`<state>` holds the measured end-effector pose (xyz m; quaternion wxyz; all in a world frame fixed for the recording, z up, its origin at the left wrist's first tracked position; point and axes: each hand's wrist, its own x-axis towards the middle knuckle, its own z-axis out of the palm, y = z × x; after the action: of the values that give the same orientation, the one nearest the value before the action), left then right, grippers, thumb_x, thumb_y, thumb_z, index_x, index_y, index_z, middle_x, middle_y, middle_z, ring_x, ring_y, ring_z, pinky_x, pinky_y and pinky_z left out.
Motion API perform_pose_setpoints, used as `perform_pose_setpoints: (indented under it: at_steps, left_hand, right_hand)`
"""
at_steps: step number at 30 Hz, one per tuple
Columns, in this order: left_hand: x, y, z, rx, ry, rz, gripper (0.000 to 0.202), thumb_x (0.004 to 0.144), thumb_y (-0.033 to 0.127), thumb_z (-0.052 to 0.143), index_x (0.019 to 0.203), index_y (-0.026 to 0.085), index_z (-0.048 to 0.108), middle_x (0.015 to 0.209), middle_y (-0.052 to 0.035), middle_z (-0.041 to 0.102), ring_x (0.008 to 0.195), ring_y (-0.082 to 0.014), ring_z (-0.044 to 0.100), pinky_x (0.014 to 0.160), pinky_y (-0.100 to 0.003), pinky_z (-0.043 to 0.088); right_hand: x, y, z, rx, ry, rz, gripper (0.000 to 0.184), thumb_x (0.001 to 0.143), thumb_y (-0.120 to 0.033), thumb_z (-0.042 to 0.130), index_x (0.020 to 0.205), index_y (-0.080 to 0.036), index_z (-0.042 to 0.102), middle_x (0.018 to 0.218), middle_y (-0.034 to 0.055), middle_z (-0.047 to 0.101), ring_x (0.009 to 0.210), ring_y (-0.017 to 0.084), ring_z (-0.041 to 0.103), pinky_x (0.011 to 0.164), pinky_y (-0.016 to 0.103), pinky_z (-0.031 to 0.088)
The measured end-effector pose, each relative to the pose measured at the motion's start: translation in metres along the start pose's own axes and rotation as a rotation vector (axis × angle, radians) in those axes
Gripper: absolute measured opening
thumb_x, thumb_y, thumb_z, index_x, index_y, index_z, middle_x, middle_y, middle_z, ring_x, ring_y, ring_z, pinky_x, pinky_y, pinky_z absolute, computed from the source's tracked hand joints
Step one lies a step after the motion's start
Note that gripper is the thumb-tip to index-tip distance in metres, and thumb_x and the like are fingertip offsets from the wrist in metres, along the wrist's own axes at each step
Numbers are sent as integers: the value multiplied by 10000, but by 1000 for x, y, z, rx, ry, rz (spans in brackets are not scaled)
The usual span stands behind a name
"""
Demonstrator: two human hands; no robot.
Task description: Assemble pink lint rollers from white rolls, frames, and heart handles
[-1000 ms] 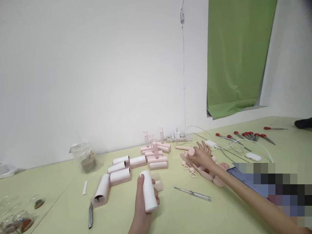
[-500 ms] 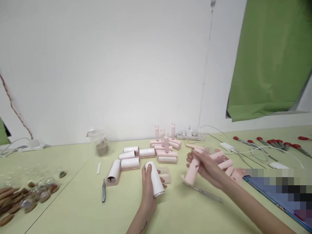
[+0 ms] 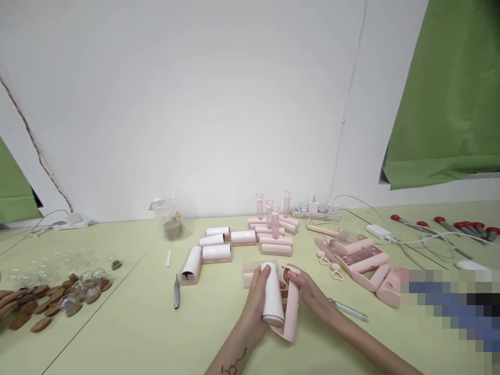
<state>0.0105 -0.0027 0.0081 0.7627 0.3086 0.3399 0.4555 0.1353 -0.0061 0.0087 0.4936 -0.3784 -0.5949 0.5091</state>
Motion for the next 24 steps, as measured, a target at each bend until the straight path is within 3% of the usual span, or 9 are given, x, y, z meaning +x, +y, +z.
perform_pose_setpoints:
  at_steps: [5, 12, 18, 21, 24]
  left_hand:
    - [-2, 1, 2, 16, -56, 21, 347, 757, 483, 511, 971, 216, 456, 707, -3, 560, 617, -150, 590, 566, -258, 470]
    - [-1, 1, 1, 114, -92, -5, 299, 771, 459, 500, 950, 223, 458, 698, 11, 538, 587, -127, 568, 538, -233, 457]
    - [-6, 2, 4, 139, -148, 13, 279, 785, 450, 489, 931, 214, 464, 740, 3, 532, 638, -114, 556, 561, -207, 441]
    - [-8, 4, 3, 181, -182, 15, 330, 742, 423, 569, 973, 219, 452, 744, 12, 522, 623, -97, 535, 556, -191, 423]
    - [-10, 6, 3, 211, -254, -9, 485, 656, 354, 679, 1043, 236, 412, 814, 8, 524, 646, -98, 535, 583, -208, 427]
  right_hand:
    - [-2, 3, 2, 42, -7, 7, 320, 798, -485, 399, 672, -190, 387, 660, -27, 404, 613, 133, 438, 641, 292, 432]
    - [-2, 9, -3, -74, 61, -26, 374, 823, -518, 327, 628, -201, 364, 569, -46, 367, 502, 113, 384, 472, 234, 354]
    - [-8, 4, -2, -134, 73, -16, 338, 852, -491, 302, 673, -210, 354, 571, -45, 404, 529, 123, 427, 513, 245, 371]
    - [-9, 2, -4, -270, 103, -22, 326, 868, -481, 254, 694, -217, 331, 579, -46, 393, 537, 129, 418, 507, 245, 356]
    - [-8, 1, -10, -565, 174, -136, 327, 871, -459, 227, 670, -218, 318, 620, -33, 385, 567, 141, 401, 521, 256, 336]
